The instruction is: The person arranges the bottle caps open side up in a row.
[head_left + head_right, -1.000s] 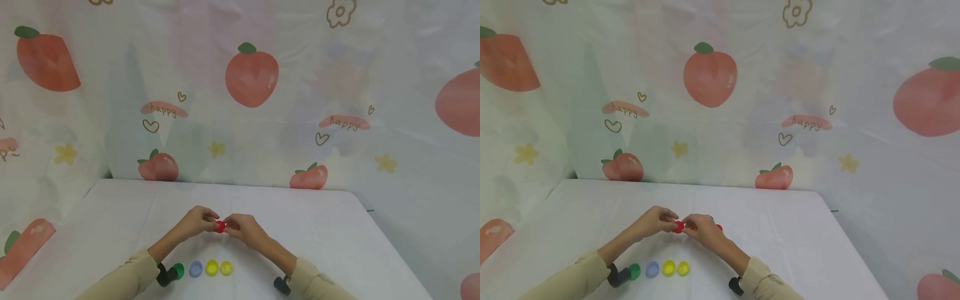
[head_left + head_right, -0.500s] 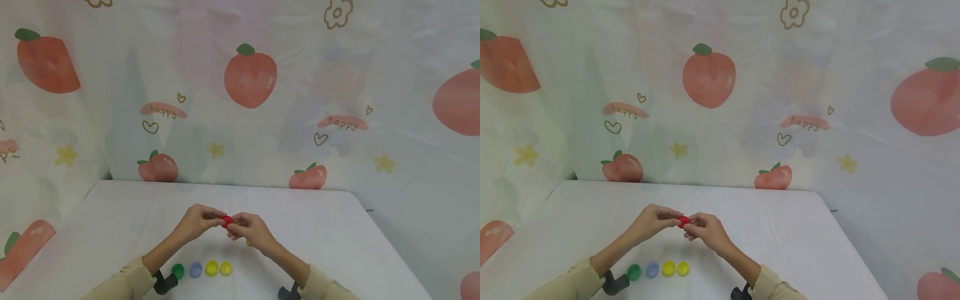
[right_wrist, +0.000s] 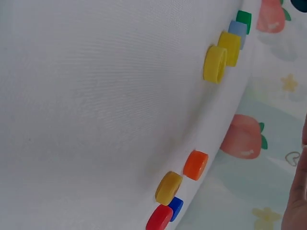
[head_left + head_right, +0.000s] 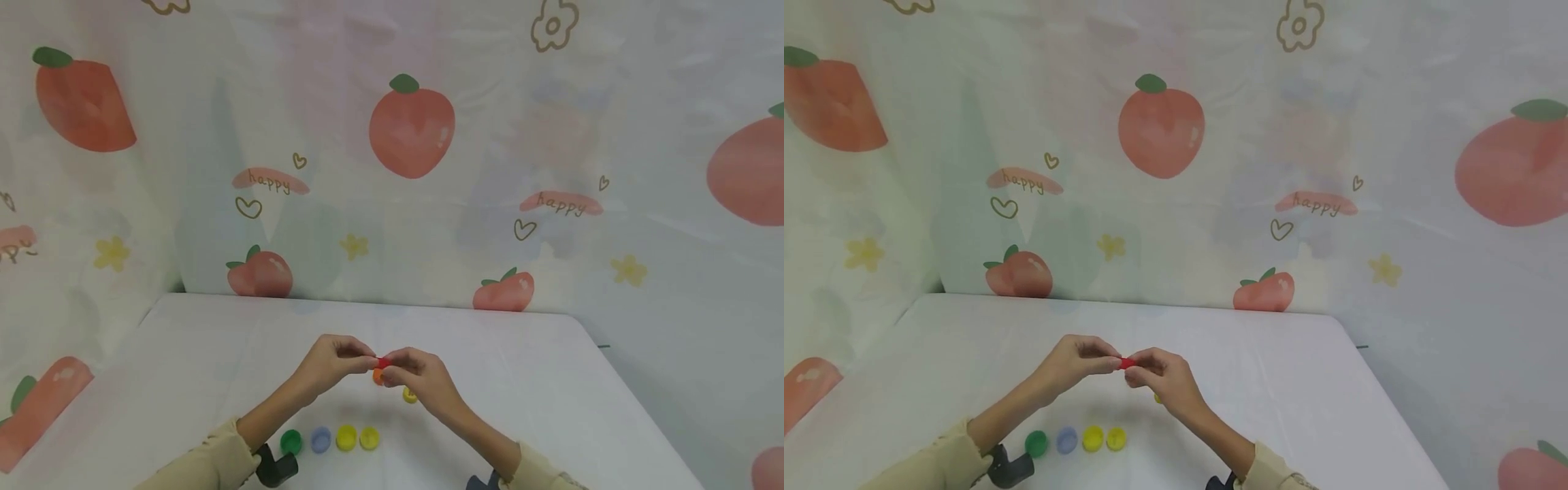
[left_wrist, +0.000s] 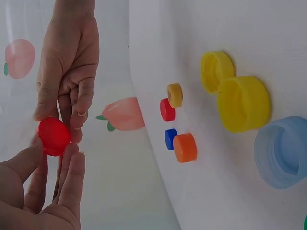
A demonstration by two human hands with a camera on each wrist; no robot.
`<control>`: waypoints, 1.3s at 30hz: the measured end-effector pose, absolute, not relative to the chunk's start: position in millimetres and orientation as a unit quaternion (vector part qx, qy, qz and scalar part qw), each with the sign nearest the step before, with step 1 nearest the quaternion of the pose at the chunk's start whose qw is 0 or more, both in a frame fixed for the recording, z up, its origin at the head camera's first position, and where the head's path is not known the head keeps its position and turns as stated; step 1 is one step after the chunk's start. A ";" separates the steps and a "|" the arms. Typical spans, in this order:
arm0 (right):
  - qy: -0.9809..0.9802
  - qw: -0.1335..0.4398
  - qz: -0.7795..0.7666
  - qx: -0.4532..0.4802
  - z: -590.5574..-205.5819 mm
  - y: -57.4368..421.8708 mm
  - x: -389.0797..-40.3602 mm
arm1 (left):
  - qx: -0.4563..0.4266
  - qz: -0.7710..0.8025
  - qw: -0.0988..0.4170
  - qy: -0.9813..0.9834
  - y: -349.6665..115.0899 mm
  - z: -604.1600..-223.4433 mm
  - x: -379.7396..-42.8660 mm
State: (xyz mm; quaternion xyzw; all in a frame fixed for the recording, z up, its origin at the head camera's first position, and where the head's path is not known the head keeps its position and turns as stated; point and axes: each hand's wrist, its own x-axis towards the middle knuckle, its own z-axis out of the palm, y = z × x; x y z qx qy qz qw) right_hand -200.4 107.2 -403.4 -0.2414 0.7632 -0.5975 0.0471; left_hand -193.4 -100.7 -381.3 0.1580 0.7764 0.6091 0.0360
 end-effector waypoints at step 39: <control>0.890 0.143 -0.320 -0.293 -426.0 125.2 -183.6 | 0.280 0.404 0.159 0.856 -83.3 -420.3 -181.5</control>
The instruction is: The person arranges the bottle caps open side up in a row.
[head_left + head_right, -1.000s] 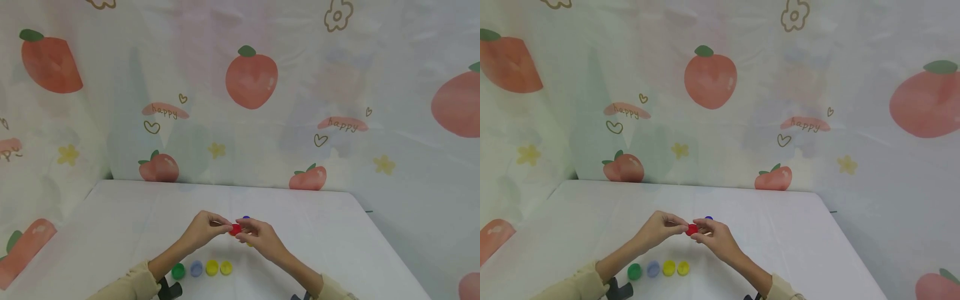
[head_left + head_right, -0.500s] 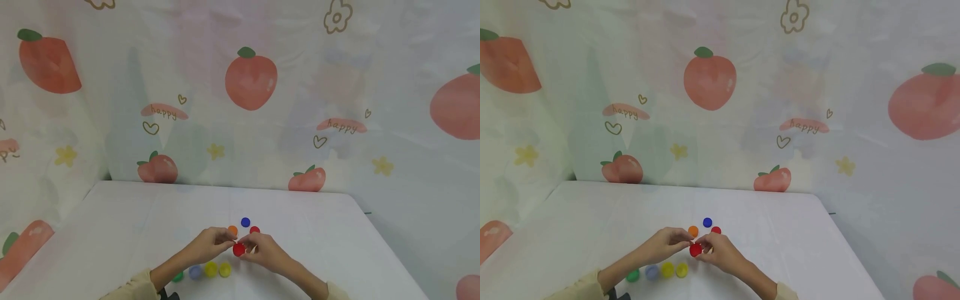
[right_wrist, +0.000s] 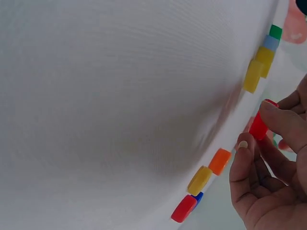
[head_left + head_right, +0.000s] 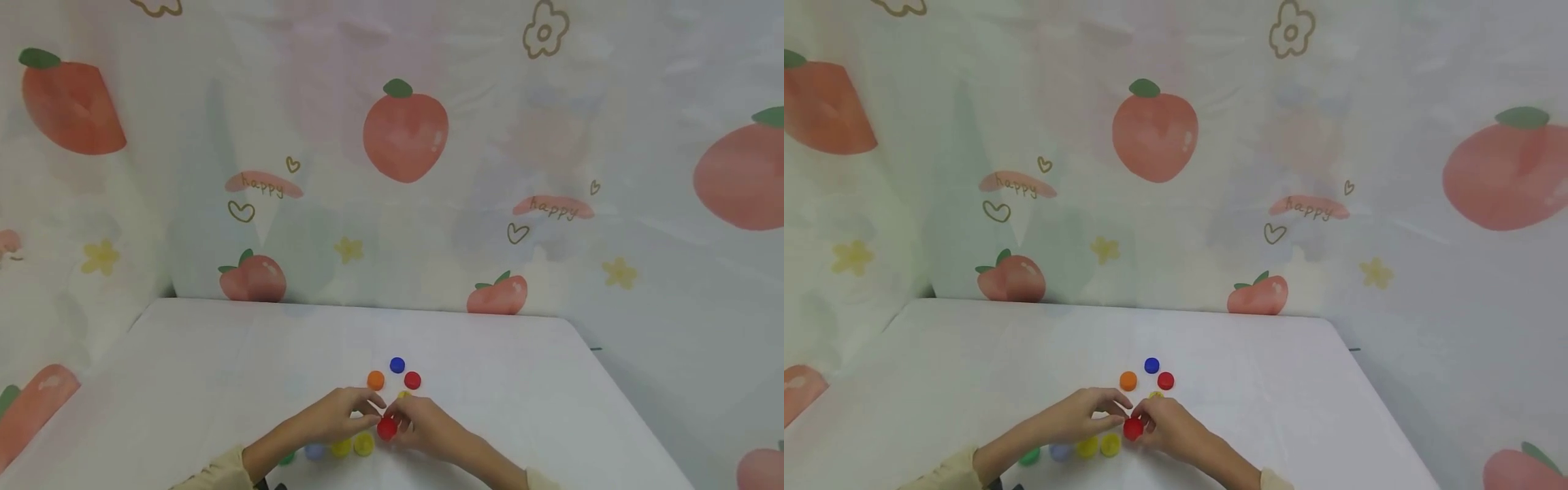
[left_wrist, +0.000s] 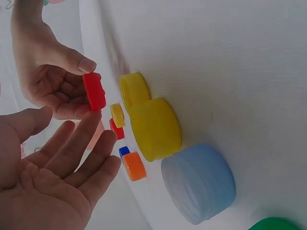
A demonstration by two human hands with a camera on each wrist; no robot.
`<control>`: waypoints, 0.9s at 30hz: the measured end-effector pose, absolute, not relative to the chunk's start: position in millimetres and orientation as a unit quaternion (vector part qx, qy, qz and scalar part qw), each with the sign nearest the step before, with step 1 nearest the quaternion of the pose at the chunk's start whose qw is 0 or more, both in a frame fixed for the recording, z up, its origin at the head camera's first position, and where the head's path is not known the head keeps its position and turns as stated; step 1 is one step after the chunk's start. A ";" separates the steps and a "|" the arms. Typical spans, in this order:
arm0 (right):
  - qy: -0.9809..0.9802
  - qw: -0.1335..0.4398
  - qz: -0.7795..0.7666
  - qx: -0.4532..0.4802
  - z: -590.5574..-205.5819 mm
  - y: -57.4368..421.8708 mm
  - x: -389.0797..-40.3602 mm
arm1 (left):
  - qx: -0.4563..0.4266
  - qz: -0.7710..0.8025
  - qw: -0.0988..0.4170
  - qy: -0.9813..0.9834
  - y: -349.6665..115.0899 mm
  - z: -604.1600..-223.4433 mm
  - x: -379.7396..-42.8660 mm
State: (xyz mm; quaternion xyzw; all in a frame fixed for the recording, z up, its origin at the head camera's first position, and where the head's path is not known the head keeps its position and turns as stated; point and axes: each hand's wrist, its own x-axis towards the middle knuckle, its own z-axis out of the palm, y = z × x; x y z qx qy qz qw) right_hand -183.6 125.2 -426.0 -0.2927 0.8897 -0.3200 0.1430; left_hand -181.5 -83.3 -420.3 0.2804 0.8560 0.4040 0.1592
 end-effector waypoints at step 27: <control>0.911 0.132 -0.219 -0.324 -438.0 116.6 -180.4 | 0.285 0.380 0.216 0.853 -86.4 -425.7 -179.6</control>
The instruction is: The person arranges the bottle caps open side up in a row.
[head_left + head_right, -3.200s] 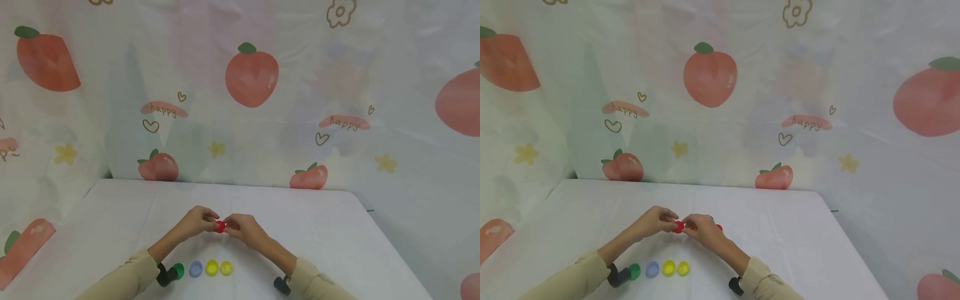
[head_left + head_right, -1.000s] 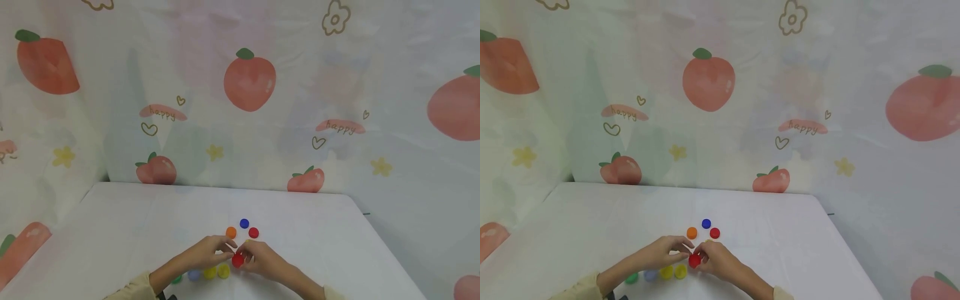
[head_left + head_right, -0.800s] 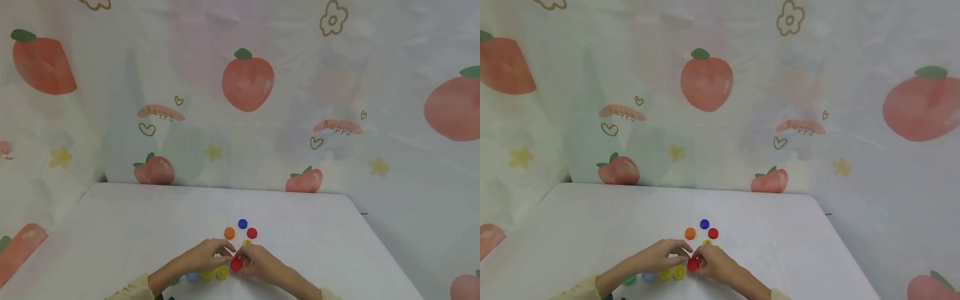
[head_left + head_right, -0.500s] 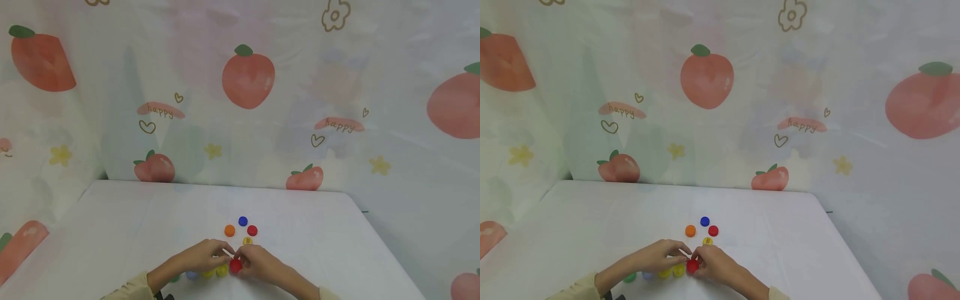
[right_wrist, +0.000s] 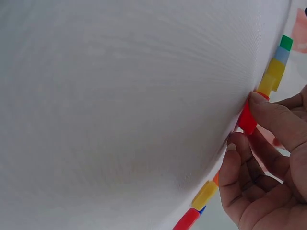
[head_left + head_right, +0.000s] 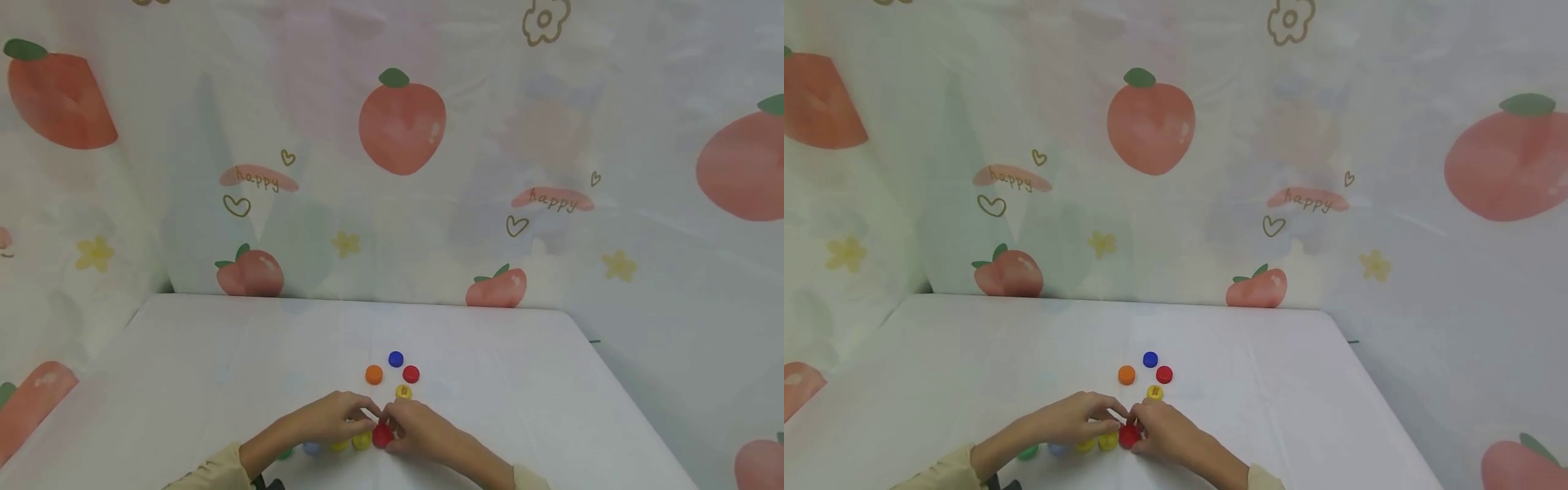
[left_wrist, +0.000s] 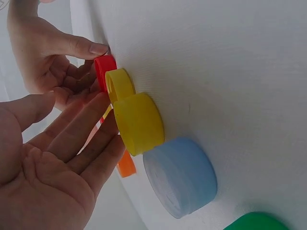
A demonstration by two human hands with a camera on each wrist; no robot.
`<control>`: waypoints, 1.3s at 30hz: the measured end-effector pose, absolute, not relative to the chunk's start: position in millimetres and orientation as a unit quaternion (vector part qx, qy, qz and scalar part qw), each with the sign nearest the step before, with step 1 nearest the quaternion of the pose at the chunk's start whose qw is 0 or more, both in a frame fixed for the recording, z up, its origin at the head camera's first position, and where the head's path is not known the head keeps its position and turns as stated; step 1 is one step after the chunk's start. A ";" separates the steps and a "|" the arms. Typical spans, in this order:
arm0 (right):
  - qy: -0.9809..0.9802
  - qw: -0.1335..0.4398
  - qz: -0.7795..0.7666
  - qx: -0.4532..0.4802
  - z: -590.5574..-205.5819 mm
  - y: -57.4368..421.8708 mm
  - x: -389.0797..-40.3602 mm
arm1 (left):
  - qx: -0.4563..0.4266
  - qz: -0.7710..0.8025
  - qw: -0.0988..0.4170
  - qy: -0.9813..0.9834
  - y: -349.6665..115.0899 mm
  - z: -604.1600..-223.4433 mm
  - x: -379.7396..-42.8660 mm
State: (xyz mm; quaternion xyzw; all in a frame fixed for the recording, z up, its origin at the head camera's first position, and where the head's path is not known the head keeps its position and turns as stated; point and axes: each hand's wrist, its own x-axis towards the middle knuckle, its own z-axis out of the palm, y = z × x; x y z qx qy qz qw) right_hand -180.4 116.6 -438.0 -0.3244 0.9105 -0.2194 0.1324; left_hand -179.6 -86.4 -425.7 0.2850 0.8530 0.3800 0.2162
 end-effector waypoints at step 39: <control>0.945 0.065 -0.215 -0.239 -414.9 97.9 -243.1 | 0.135 0.357 0.150 0.912 -87.1 -419.3 -236.0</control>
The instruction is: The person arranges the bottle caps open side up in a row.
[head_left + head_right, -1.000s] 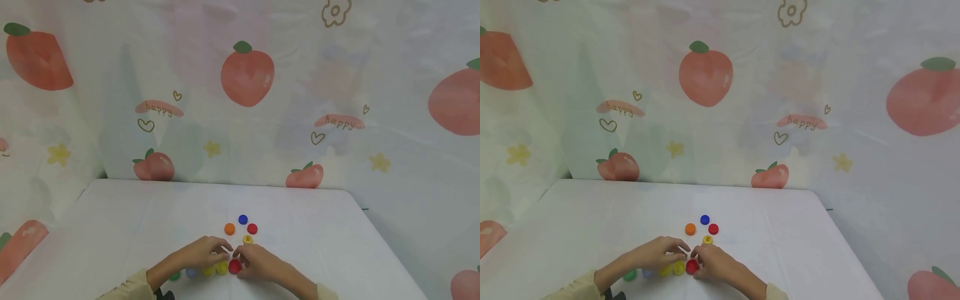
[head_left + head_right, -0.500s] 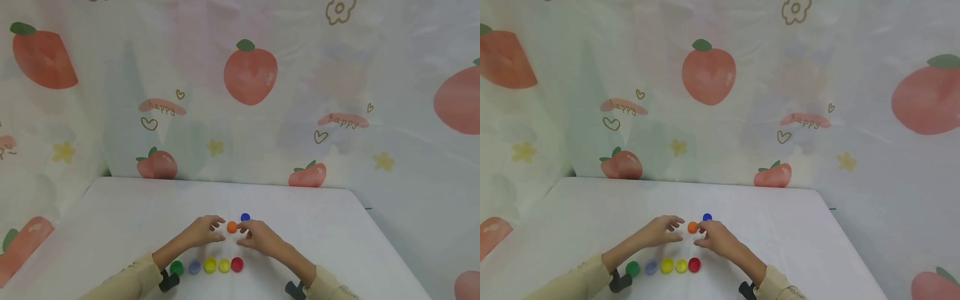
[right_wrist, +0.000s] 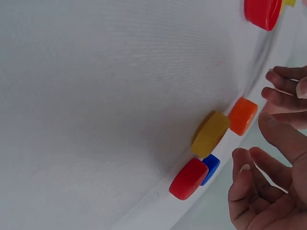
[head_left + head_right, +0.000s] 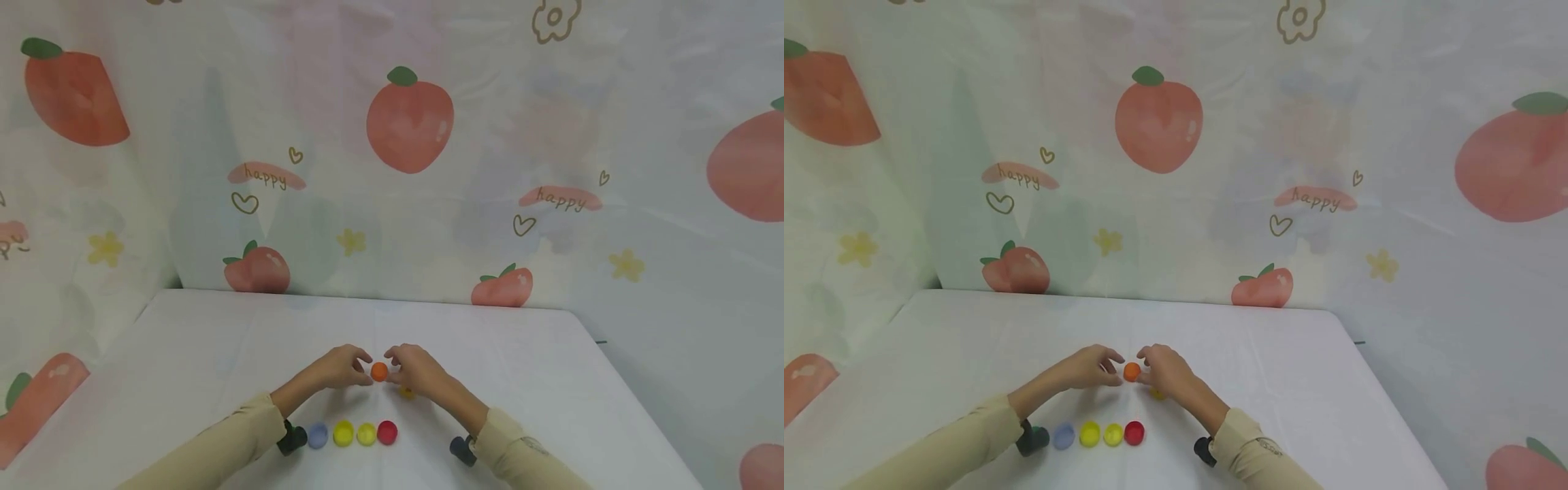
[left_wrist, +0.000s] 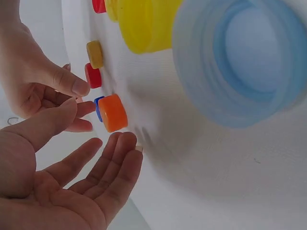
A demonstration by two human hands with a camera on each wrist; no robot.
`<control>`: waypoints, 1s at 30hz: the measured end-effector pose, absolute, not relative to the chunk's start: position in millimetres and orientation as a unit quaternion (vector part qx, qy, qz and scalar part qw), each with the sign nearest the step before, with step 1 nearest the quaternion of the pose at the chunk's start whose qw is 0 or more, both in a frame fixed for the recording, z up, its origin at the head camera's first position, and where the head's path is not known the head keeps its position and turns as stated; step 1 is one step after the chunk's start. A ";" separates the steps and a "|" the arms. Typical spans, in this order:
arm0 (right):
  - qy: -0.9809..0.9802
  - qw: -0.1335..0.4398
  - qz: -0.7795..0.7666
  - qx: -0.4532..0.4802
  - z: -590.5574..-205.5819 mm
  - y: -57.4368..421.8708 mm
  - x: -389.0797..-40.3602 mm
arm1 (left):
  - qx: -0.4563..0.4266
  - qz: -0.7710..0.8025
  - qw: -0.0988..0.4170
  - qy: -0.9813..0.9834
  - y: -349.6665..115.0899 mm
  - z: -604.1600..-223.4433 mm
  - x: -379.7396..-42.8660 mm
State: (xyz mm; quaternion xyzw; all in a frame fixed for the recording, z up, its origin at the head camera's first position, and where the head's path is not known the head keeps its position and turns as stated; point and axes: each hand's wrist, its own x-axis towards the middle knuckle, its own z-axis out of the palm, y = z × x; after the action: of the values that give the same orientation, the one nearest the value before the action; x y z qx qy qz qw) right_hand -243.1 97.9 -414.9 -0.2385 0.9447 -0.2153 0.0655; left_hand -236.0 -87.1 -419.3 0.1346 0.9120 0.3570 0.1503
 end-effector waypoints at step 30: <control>0.943 0.053 -0.199 -0.260 -434.9 91.8 -252.2 | 0.141 0.335 0.172 0.916 -79.0 -426.4 -247.4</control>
State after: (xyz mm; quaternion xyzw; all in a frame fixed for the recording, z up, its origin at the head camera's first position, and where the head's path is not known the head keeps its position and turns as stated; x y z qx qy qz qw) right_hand -252.2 91.8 -434.9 -0.2597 0.9434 -0.1993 0.0533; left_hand -247.4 -79.0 -426.4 0.1411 0.9155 0.3349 0.1724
